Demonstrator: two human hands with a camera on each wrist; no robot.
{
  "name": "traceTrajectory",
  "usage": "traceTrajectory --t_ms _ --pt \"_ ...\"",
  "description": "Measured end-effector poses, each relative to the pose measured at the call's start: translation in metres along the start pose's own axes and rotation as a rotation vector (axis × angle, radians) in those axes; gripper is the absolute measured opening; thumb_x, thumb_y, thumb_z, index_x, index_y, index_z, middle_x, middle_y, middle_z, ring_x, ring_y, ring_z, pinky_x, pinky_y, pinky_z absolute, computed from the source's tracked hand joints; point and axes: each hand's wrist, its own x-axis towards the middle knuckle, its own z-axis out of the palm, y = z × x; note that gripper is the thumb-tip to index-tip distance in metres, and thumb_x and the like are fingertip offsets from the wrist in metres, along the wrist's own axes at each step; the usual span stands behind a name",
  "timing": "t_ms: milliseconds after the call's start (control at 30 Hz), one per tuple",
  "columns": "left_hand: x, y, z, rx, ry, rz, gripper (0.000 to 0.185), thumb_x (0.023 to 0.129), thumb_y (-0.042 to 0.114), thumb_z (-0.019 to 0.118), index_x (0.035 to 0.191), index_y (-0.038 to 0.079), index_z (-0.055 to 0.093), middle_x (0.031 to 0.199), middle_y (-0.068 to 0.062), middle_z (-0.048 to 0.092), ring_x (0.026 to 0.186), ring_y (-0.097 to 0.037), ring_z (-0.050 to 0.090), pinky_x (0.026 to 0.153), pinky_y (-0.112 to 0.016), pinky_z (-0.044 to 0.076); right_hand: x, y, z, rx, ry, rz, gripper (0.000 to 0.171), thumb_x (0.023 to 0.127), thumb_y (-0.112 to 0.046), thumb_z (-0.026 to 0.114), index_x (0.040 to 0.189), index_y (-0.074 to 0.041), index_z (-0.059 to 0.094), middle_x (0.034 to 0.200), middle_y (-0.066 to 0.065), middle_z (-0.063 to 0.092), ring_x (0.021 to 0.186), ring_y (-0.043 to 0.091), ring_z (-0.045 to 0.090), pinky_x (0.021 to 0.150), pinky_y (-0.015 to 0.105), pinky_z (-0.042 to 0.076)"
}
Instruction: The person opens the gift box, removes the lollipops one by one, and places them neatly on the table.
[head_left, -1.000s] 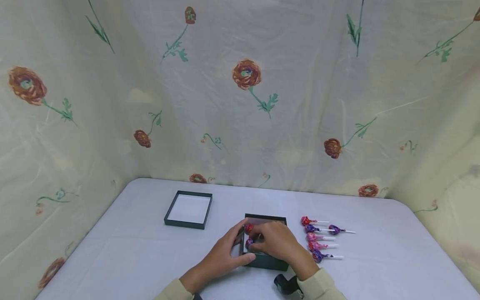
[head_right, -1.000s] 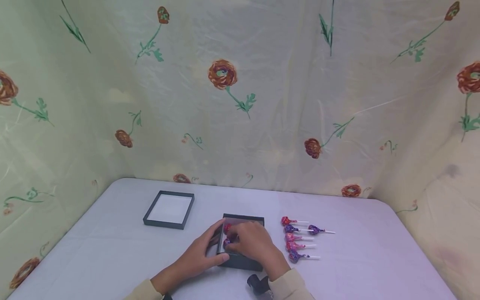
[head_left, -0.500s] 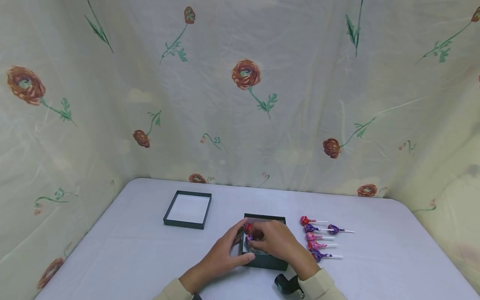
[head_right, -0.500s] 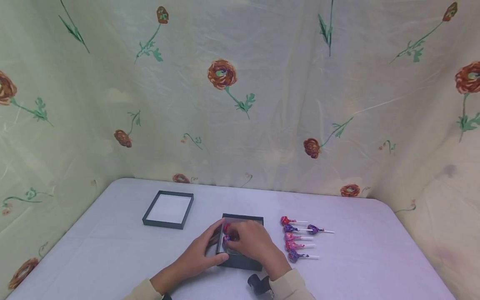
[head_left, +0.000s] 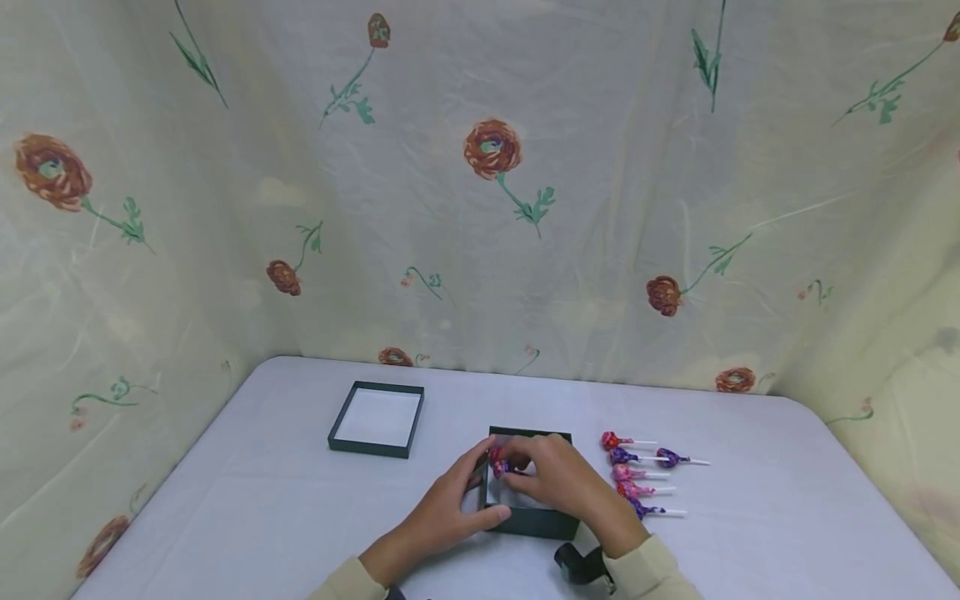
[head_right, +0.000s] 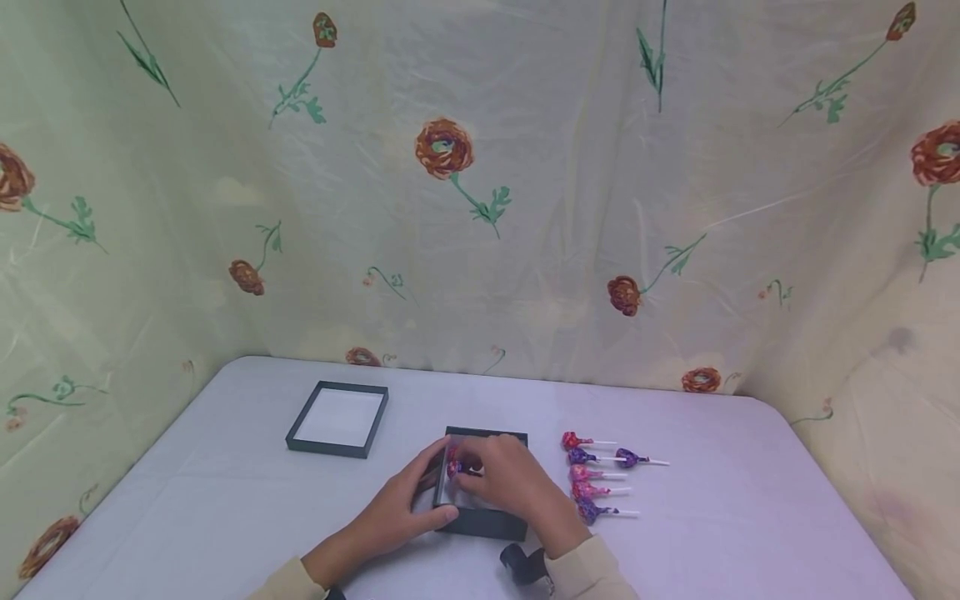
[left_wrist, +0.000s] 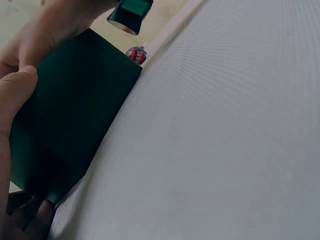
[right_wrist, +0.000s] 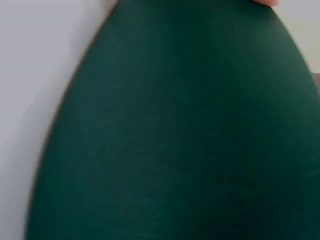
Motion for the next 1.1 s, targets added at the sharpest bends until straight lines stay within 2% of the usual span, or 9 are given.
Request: traceTrajectory --t_ms 367,667,933,1100 --pt "0.002 0.002 0.001 0.012 0.001 -0.020 0.082 0.088 0.044 0.067 0.153 0.032 0.019 0.156 -0.002 0.028 0.138 -0.020 0.036 0.108 -0.037 0.039 -0.006 -0.006 -0.017 0.032 0.059 -0.070 0.023 0.087 -0.017 0.071 0.109 -0.013 0.070 0.092 -0.007 0.071 0.085 0.007 0.065 0.078 0.037 0.057" --pt "0.001 0.004 0.001 0.030 0.001 -0.037 0.081 0.087 0.045 0.067 0.152 0.035 0.020 0.155 -0.002 0.030 0.135 -0.020 0.040 0.108 -0.040 0.039 -0.012 -0.009 -0.035 0.050 0.101 -0.028 0.022 0.087 -0.018 0.072 0.109 -0.014 0.069 0.097 -0.007 0.071 0.089 0.008 0.066 0.084 0.040 0.056" --pt "0.001 0.005 0.000 0.051 0.007 -0.053 0.082 0.086 0.049 0.067 0.152 0.037 0.021 0.156 0.000 0.029 0.135 -0.021 0.041 0.109 -0.043 0.037 -0.018 -0.004 -0.050 0.006 0.178 -0.022 0.023 0.087 -0.019 0.072 0.109 -0.015 0.069 0.097 -0.008 0.071 0.089 0.008 0.066 0.083 0.040 0.057" --pt "0.001 0.004 0.002 0.054 0.009 -0.048 0.083 0.086 0.048 0.068 0.153 0.032 0.021 0.156 0.001 0.029 0.135 -0.022 0.041 0.108 -0.046 0.037 -0.023 0.001 -0.056 -0.036 0.228 -0.034 0.024 0.086 -0.019 0.074 0.109 -0.016 0.070 0.096 -0.009 0.071 0.088 0.007 0.066 0.084 0.041 0.056"
